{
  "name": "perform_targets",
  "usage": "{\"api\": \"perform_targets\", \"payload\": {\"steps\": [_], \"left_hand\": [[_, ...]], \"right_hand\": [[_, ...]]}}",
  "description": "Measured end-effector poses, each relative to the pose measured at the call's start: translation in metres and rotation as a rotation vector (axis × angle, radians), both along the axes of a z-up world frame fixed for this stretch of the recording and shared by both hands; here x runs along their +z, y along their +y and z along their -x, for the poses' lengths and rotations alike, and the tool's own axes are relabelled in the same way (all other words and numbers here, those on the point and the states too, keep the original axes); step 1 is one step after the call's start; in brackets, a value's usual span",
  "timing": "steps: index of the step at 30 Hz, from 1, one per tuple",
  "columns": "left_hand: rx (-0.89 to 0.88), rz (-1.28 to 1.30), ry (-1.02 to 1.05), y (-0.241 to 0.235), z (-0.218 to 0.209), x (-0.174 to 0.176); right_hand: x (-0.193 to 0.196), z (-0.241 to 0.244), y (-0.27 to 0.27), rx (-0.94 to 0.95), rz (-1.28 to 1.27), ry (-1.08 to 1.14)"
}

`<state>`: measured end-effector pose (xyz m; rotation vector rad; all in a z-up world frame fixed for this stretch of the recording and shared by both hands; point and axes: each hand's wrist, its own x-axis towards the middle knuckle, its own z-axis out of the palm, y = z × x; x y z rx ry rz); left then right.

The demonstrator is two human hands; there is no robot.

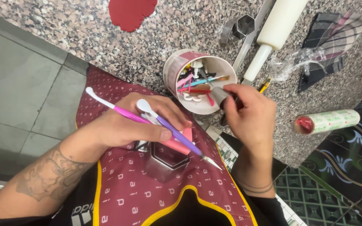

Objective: Gathering and organizing various cake decorating tools and cutters from a workspace into a container.

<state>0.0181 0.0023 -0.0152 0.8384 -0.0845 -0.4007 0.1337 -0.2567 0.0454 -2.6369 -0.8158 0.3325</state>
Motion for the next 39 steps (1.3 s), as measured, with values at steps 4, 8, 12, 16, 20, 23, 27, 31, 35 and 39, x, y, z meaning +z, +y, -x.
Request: {"api": "perform_targets", "payload": {"steps": [4, 8, 12, 16, 20, 23, 27, 31, 35, 39], "left_hand": [[-0.021, 0.015, 0.029, 0.001, -0.001, 0.0], [-0.02, 0.001, 0.011, 0.001, -0.002, -0.002], [-0.014, -0.019, -0.004, 0.003, -0.003, 0.0], [-0.025, 0.008, -0.008, 0.0, -0.002, -0.003], [0.007, 0.006, -0.034, 0.0, 0.002, -0.005], [0.018, 0.008, -0.014, 0.002, 0.004, -0.004], [-0.001, 0.034, 0.011, 0.001, 0.005, -0.001], [-0.014, 0.02, -0.006, -0.001, 0.002, 0.0], [-0.02, 0.014, 0.004, -0.002, 0.003, -0.001], [-0.026, 0.012, 0.0, -0.001, 0.003, 0.0]], "right_hand": [[-0.003, -0.001, 0.001, -0.154, -0.005, 0.036], [-0.007, -0.007, 0.012, -0.067, -0.092, 0.188], [-0.006, -0.01, 0.035, 0.242, 0.195, -0.131], [-0.033, -0.014, 0.044, 0.369, 0.654, -0.102], [-0.049, -0.022, 0.044, 0.486, 0.689, -0.07], [-0.034, -0.027, 0.038, 0.548, 0.663, -0.116], [0.01, -0.036, 0.039, 0.436, 0.551, -0.103], [0.042, -0.045, 0.029, 0.4, 0.431, -0.103], [0.055, -0.053, 0.017, 0.344, 0.278, -0.012], [0.051, -0.056, 0.02, 0.353, 0.201, 0.065]]}}
